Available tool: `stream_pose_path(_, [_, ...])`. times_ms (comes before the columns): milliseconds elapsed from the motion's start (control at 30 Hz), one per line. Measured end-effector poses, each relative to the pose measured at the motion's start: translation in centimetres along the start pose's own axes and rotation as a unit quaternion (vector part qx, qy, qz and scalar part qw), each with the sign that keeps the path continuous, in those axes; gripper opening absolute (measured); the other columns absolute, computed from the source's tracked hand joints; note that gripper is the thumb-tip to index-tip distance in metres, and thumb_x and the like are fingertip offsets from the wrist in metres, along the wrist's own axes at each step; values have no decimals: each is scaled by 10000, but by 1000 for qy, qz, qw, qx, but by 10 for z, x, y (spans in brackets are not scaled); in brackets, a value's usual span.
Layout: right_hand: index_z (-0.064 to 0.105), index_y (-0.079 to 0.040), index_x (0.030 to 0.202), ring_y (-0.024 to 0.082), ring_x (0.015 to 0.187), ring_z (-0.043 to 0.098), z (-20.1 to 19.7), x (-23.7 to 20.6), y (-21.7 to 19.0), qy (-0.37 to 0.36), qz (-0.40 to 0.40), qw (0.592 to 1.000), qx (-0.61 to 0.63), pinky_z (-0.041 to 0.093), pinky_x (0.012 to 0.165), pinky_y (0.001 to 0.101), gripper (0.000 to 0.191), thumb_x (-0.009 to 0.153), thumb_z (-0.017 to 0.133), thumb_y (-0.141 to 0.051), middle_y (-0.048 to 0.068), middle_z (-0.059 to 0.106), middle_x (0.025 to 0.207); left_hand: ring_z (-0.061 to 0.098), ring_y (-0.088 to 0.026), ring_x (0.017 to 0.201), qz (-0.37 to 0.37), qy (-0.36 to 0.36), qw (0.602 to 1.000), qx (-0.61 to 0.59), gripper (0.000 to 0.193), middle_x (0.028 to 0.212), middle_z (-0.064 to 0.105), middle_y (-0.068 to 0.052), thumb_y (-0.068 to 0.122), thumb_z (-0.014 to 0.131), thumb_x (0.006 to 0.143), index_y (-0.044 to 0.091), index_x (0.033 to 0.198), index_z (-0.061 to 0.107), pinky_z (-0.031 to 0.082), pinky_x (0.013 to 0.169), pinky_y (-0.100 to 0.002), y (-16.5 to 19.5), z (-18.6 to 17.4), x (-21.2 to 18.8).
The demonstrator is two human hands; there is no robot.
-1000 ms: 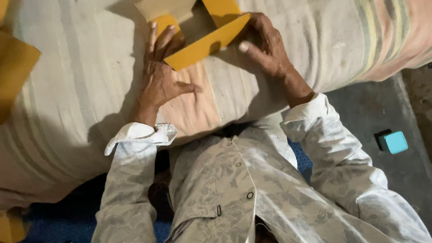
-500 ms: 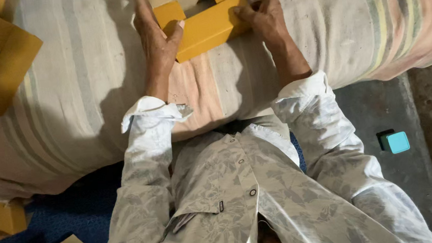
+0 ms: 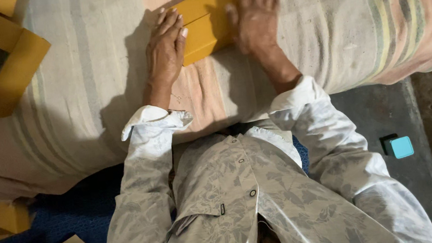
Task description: The person repeatedly folds and presses the flaps of small yellow cardboard boxes on a cloth-covered surface. They pick up each box, fold the top flaps inward, press the seams to secure them, and place the finished boxes aside. The process is repeated for multiple boxes throughout the clip.
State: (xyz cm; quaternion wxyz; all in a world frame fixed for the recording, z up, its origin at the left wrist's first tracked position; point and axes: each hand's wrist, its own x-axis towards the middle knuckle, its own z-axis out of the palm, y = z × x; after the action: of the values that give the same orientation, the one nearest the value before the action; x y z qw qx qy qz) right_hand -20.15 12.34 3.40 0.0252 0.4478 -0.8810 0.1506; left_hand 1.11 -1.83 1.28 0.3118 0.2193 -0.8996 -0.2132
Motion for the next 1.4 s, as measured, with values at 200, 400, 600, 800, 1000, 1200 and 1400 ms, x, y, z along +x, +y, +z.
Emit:
stream_pose_path(200, [335,-150,1592,451,1522,114,-2,8,-75,-79,-123,989,-33,27,1218,590,699,1054,263,-590,255,207,1643,267,-379,1581,-30,4,999,33,433,1693,298,-132,251,503,1146,117,1558,520,274,1301,-467,5,19,-12])
stream_pose_path(400, [506,-171,1483,482,1468,322,-15,29,-44,-115,-112,983,-89,323,1102,668,510,1085,348,-448,196,371,1601,235,-451,1567,-134,9,986,-101,481,1709,102,-220,304,458,1127,221,1601,461,369,1235,-474,-2,33,-11])
stream_pose_path(600, [518,-9,1400,497,1179,528,5,24,-19,58,-51,996,-51,482,898,602,549,1090,436,-454,307,522,1347,450,-358,1581,-134,-84,978,-137,482,1707,390,-142,366,475,1157,243,1623,457,426,1294,-443,-15,14,17])
stream_pose_path(800, [515,36,1376,515,1156,536,2,21,-19,41,-65,997,-18,491,892,573,548,1094,464,-430,332,545,1321,160,-479,1526,-148,-133,969,145,595,1650,192,-279,435,418,1101,91,1583,352,177,1227,-609,36,16,41])
stream_pose_path(1000, [509,15,1391,530,1188,518,-1,18,-19,9,-53,998,-18,473,917,594,563,1060,467,-439,325,540,1341,99,-463,1511,-153,-132,965,167,601,1639,216,-257,457,333,1086,108,1575,326,8,1156,-767,63,37,70])
stream_pose_path(1200, [565,-75,1360,537,1209,512,11,24,-15,25,-104,987,-121,424,910,717,446,1060,452,-385,316,559,1344,279,-388,1490,-171,-149,958,176,549,1595,359,-169,489,338,1084,161,1519,408,180,1171,-708,57,37,77])
stream_pose_path(1400, [510,-25,1437,526,1260,497,18,37,-19,-19,-26,996,-82,402,990,665,499,1093,380,-364,329,536,1382,359,-366,1476,-206,-159,953,154,512,1597,409,-136,468,341,1110,158,1500,461,322,1171,-605,41,17,68])
